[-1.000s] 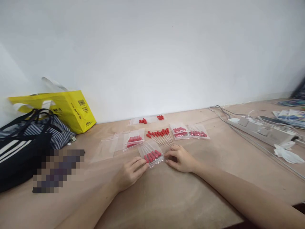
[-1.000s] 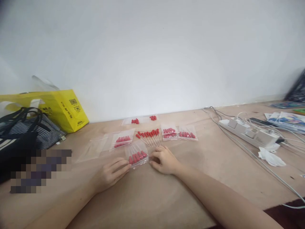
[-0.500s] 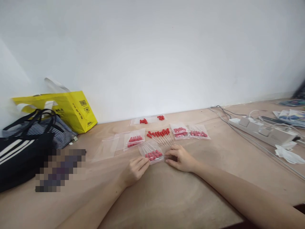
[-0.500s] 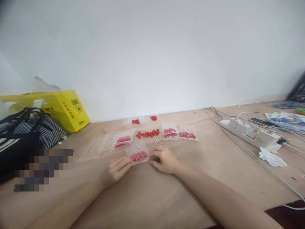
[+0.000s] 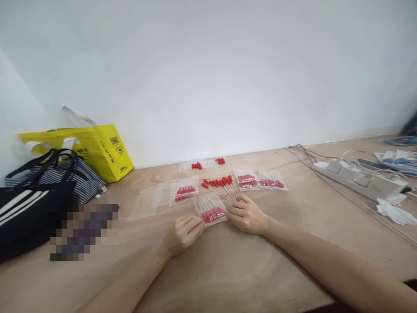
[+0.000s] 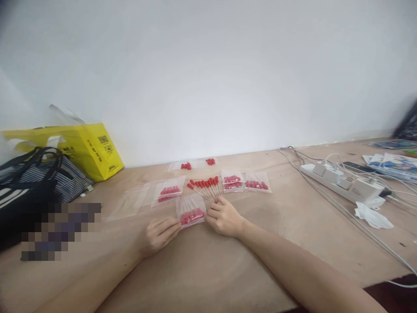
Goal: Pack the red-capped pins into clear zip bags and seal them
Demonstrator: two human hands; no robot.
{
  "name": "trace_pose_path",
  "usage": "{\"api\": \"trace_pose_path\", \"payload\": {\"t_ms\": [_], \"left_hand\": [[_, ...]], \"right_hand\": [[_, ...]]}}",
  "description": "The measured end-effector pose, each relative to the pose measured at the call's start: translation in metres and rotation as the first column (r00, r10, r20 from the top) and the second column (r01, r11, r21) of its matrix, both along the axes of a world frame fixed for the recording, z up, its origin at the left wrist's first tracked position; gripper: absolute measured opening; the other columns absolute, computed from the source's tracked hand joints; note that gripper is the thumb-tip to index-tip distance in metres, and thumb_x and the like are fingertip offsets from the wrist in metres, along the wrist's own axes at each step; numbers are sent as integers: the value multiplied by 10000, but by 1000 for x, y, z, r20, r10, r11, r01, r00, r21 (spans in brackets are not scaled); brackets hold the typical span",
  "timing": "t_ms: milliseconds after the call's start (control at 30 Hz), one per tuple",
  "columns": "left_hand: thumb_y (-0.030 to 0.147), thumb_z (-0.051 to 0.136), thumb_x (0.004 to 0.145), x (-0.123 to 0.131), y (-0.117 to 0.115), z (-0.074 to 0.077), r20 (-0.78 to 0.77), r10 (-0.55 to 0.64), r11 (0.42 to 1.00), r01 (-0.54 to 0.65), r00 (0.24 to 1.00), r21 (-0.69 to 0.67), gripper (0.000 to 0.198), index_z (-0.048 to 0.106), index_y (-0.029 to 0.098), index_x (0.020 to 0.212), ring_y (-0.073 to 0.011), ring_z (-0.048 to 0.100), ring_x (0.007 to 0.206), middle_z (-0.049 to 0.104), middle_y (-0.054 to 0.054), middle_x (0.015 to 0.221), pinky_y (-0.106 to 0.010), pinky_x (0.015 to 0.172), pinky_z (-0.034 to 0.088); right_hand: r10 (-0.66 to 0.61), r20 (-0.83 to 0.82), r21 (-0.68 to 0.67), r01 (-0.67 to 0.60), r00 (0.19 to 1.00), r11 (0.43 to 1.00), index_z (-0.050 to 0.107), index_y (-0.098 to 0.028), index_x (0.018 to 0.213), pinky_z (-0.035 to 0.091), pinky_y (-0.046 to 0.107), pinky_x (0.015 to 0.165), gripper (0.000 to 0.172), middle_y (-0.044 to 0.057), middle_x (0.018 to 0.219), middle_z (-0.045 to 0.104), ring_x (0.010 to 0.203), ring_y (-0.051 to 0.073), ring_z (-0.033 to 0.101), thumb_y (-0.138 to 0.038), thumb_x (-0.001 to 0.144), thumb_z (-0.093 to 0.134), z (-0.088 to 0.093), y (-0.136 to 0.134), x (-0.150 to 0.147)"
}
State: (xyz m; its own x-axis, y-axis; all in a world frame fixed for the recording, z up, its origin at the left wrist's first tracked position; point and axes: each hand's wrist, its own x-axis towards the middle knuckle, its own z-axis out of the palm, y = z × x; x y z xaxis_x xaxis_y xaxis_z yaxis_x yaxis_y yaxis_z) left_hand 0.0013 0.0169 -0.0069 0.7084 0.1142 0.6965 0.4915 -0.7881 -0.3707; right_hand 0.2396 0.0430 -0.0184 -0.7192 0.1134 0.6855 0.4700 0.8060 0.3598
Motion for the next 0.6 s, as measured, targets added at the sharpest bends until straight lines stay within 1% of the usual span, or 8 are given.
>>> {"api": "trace_pose_path", "payload": {"t_ms": [100,233,300,367,500,600], "left_hand": [[96,457,827,-1,0,-1,-8,8,1000,-8,1000,-2,135,565,133,754,-120,591,575,625,-16,664,-216,479,430],[93,452,828,-1,-1,0,-5,0,1000,0,1000,-13,132,563,128,765,-112,580,564,619,-22,658,-221,510,448],[87,465,820,-2,-1,2,0,-10,1000,10,1000,-19,117,562,126,769,-113,578,565,621,-24,662,-223,520,456],[76,479,808,-1,-2,3,9,-18,1000,19,1000,-23,105,562,124,764,-119,576,569,619,-26,659,-231,525,463],[82,516,791,5,0,5,26,-37,998,38,999,-40,67,569,117,810,-146,584,656,628,-42,711,-265,596,491],[90,527,792,13,2,3,31,-43,997,45,999,-65,89,571,116,865,-156,586,722,633,-49,763,-273,635,498]], "right_hand": [[-5,-17,2,5,1000,1000,527,-158,603,279,285,662,230,-16,535,481,574,103,364,-89,792,414,0,0,-1],[-44,-33,-15,43,998,999,544,-163,663,279,290,660,205,-8,573,506,607,109,394,-100,804,410,0,-2,-2],[-38,-38,-6,38,999,999,557,-167,706,284,287,658,186,-5,602,526,620,110,403,-114,815,416,0,-2,-3],[-18,-39,11,19,999,1000,557,-168,704,287,282,654,192,-8,598,526,615,108,402,-114,822,415,1,-2,-5],[7,-63,28,-6,998,1000,530,-162,625,286,277,644,227,-18,547,490,579,101,379,-92,807,413,1,-4,-9],[16,-89,29,-13,996,1000,518,-162,605,283,271,632,219,-26,530,472,568,96,370,-102,797,432,1,-5,-14]]}}
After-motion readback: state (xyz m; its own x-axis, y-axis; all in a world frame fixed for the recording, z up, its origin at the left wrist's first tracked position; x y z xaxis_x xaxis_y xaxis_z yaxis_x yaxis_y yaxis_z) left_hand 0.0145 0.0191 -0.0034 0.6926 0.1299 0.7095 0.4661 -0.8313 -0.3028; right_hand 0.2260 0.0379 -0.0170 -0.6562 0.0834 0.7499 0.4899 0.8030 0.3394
